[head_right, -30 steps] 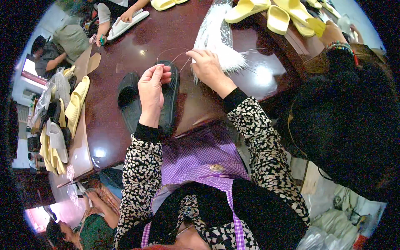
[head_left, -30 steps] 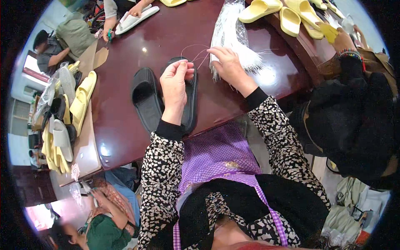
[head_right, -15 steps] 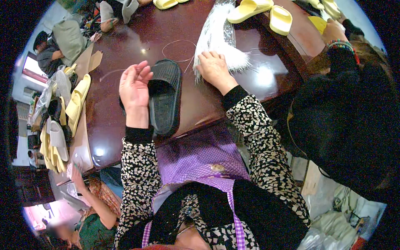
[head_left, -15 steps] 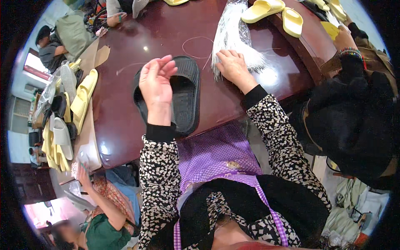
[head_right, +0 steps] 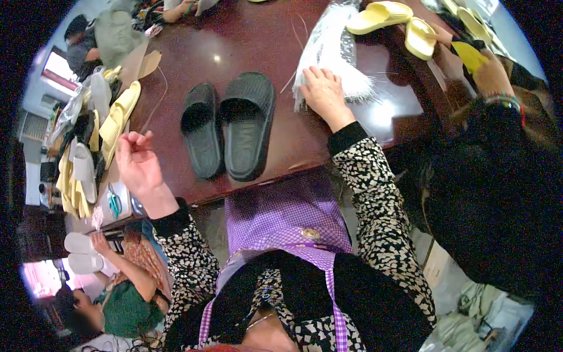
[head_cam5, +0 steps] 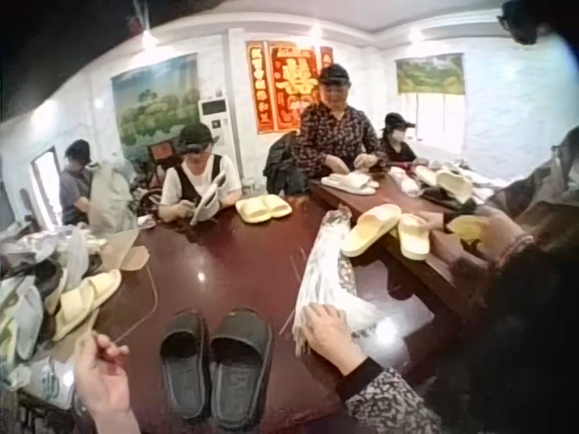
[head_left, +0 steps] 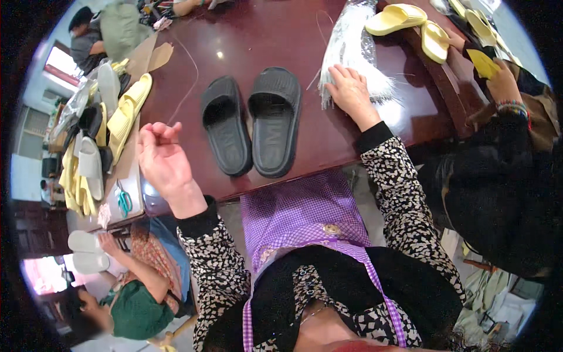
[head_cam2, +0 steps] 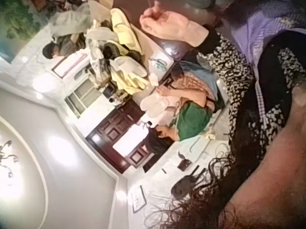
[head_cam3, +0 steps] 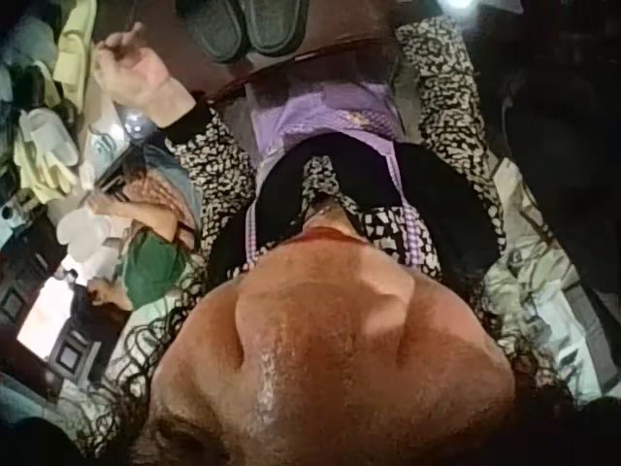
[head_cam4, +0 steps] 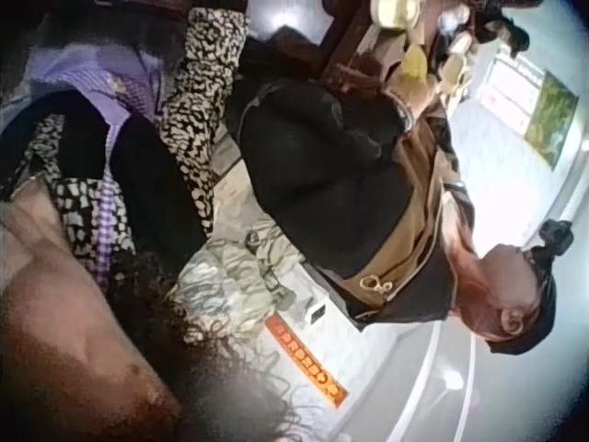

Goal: The person attaches pairs of slippers together by threading plastic tag fasteners through them and securing the ends by hand.

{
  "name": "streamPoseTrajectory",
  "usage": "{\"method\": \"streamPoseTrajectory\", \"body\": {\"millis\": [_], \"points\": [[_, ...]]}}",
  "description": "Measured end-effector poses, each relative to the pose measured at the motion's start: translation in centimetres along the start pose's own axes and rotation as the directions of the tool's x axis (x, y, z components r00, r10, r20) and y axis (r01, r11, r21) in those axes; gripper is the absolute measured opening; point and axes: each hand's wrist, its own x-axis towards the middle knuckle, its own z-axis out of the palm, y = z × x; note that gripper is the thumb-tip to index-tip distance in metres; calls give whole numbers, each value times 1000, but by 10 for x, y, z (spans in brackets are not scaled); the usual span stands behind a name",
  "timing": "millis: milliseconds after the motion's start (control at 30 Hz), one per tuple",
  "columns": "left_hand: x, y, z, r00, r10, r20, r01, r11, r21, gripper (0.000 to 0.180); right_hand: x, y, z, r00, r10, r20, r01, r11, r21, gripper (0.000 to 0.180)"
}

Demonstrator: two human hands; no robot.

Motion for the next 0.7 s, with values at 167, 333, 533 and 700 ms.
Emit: {"method": "streamPoseTrajectory", "body": {"millis": [167, 333, 533, 700], "points": [[-36, -2, -11, 985, -77, -153, 86, 995, 53, 11, 9, -15, -21, 984, -42, -172, 67, 988, 142, 33], [-63, -10, -7, 974, -171, -150, 180, 983, 44, 12, 12, -92, -70, 950, -211, -228, 304, 787, 537, 32], [-79, -7, 18, 945, -292, -148, 285, 956, -62, 12, 8, -169, -71, 835, -519, -182, 514, 620, 592, 32], [-82, 0, 8, 933, -309, -184, 296, 951, -93, 13, 4, -159, -57, 778, -620, -97, 548, 595, 588, 21]]}}
